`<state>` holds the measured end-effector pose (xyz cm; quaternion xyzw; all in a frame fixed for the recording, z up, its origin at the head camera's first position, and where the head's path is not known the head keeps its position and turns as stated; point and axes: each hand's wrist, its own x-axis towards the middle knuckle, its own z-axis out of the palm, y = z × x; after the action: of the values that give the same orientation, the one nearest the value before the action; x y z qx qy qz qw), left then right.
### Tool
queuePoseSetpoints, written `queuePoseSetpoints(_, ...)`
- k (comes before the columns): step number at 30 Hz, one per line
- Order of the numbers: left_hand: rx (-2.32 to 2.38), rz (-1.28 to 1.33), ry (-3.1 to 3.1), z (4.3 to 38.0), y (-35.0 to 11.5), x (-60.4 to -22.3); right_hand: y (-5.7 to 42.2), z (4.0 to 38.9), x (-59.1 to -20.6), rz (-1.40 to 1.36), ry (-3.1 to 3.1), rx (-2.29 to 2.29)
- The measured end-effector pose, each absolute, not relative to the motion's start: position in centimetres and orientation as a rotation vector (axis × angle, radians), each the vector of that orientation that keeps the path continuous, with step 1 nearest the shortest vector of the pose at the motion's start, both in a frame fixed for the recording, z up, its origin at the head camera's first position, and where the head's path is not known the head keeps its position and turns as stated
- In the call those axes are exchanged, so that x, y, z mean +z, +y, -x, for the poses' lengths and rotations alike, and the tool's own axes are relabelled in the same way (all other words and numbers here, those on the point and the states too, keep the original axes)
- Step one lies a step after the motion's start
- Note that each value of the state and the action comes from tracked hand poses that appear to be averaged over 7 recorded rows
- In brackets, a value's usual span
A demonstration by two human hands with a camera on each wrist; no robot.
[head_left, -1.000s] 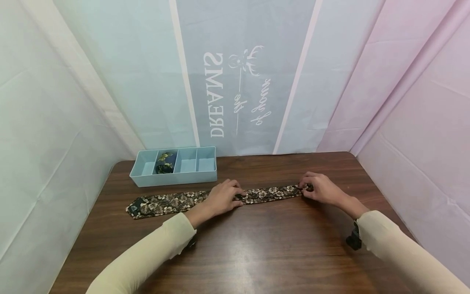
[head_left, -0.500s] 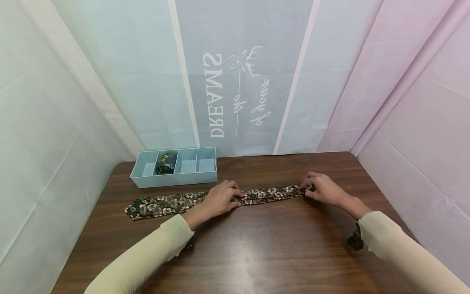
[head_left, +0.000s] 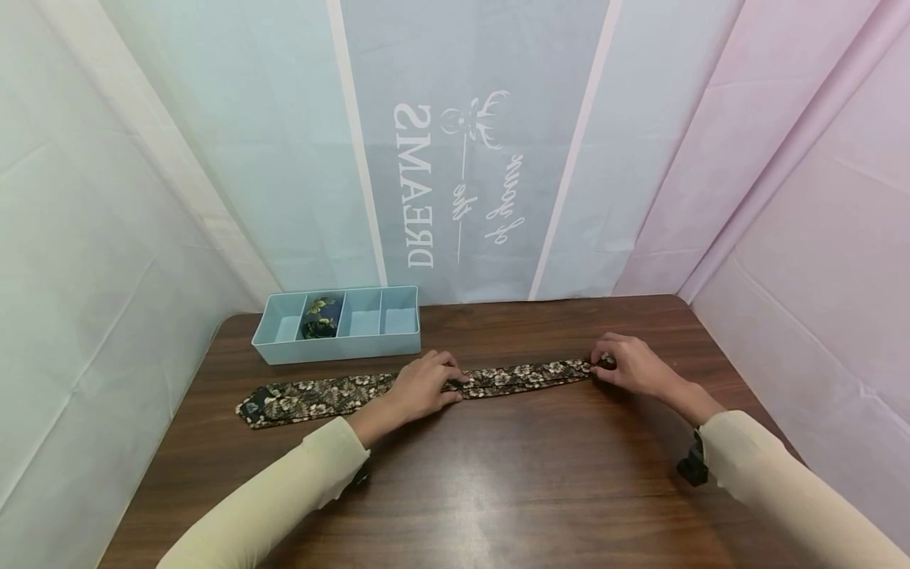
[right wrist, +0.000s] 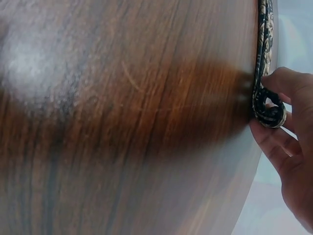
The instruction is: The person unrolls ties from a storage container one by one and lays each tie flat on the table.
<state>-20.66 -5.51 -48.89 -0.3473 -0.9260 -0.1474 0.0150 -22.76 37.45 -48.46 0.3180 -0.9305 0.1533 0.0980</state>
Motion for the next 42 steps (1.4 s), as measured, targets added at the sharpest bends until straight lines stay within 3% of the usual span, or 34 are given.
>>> queuePoseSetpoints(42,-0.48,1.1,-2.84,20.1,-7.6,-49.5,39.5,22.1,-48.9,-0.811,-2.735,0.42)
